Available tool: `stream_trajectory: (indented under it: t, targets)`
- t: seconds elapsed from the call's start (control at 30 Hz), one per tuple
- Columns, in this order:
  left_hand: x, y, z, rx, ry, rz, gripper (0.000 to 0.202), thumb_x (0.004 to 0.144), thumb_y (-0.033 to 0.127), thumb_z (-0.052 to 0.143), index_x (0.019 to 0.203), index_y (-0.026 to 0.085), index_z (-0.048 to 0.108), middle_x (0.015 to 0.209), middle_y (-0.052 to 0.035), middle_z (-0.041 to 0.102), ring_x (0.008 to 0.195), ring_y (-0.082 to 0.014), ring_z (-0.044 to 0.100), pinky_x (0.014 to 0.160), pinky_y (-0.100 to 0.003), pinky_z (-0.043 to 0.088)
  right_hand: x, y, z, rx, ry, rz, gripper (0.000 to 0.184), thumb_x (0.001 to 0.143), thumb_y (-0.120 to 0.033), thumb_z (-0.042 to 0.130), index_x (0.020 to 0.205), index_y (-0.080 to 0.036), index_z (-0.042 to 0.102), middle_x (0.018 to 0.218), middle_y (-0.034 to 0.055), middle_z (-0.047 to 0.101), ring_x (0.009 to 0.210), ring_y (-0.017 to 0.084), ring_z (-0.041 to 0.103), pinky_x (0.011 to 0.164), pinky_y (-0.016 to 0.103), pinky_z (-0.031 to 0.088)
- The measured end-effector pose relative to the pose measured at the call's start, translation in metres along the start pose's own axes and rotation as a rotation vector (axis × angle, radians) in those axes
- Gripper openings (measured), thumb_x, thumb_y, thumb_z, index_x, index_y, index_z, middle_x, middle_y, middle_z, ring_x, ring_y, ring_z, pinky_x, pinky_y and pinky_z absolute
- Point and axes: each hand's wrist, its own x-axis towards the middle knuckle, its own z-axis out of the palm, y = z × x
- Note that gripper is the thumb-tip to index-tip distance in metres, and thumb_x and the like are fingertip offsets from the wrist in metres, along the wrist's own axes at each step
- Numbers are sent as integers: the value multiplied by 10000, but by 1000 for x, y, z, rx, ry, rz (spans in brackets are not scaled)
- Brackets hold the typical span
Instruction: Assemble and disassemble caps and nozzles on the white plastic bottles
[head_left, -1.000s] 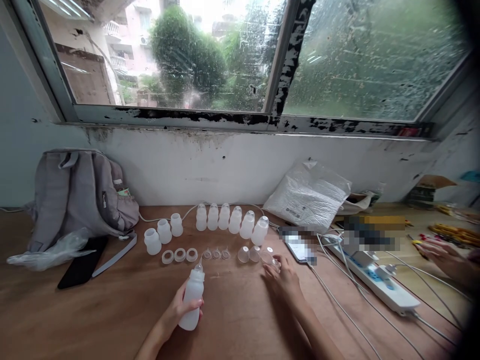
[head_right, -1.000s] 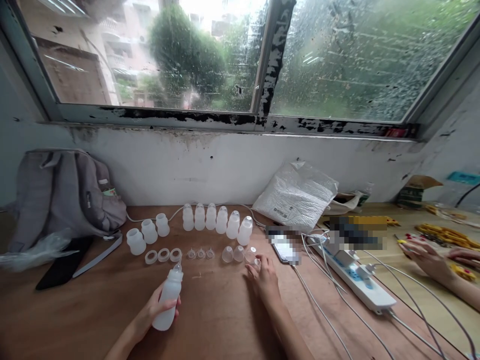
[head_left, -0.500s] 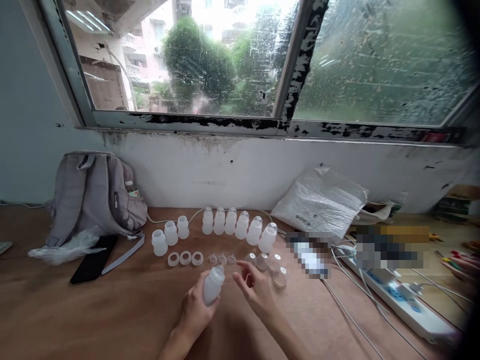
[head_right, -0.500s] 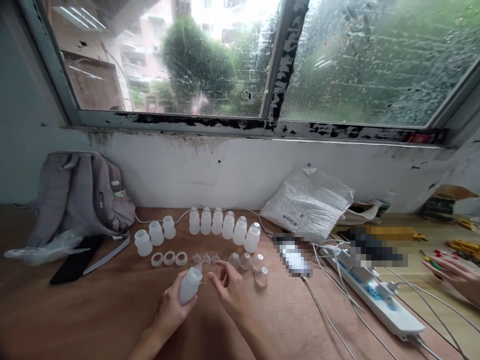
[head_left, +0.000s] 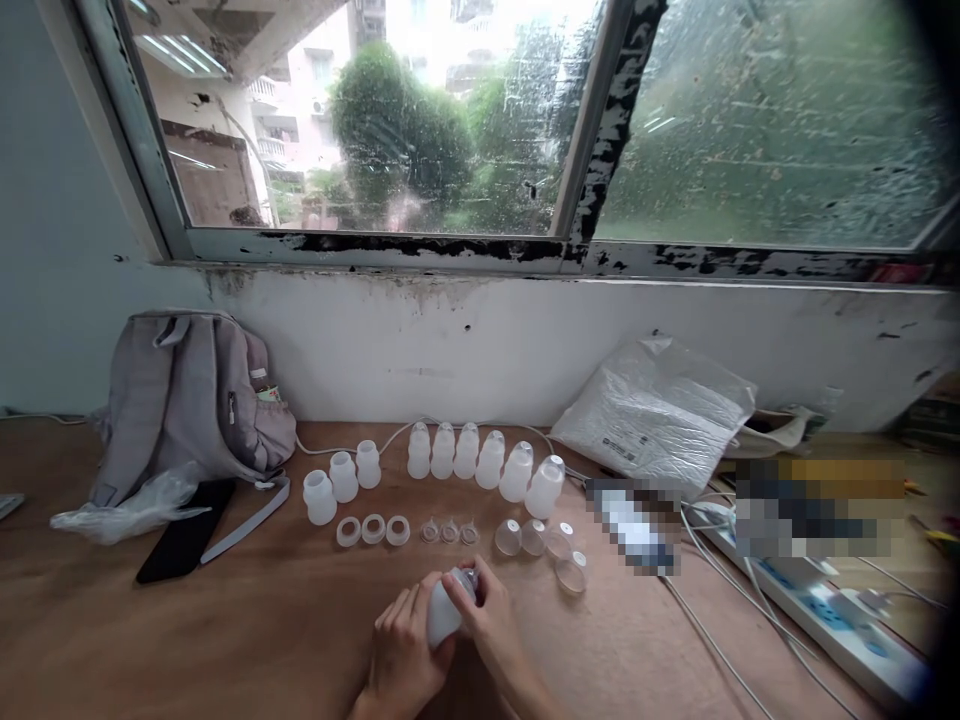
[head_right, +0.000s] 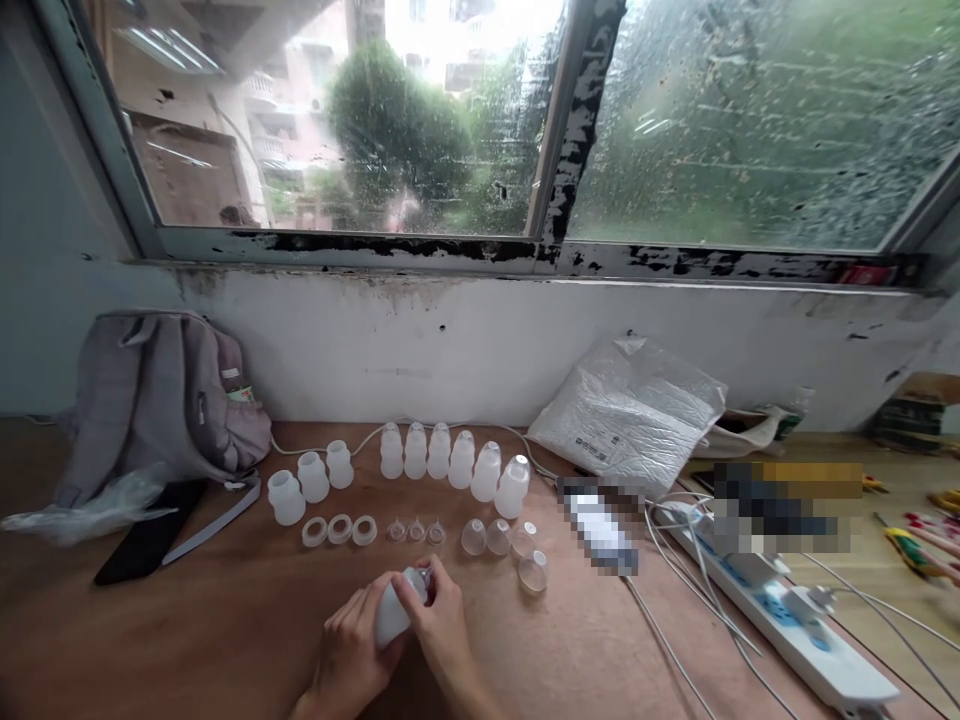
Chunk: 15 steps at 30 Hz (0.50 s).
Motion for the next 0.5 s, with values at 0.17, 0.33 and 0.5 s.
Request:
stream_trajectory:
  t: [0.17,0.33,0.5]
  targets:
    - [-5,14,5,-96,-58,-101,432,598,217,637,1018,262,547,877,-60,635,750,-262,573,660,-290,377,-3,-4,-5,-32,-5,-64,328,689,-436,563,554,-188,396,488,-49,373,481,96,351,455,209,271]
    - [-4,29,3,-105,-133,-115,316,572,185,627,882,227,584,729,-31,627,635,-212,559,571,-249,355,-3,-11,-9,13,-17,-91,337,678,-424,557,524,-184,377,469,-52,335,466,85,313,440,210,234]
    - [-1,32,2,-109,-168,-141,313,502,103,611,804,185,600,650,10,578,570,-151,493,506,-214,316,-3,-16,-11,63,-38,-64,330,656,-420,564,526,-183,375,467,-55,333,462,79,304,433,206,235]
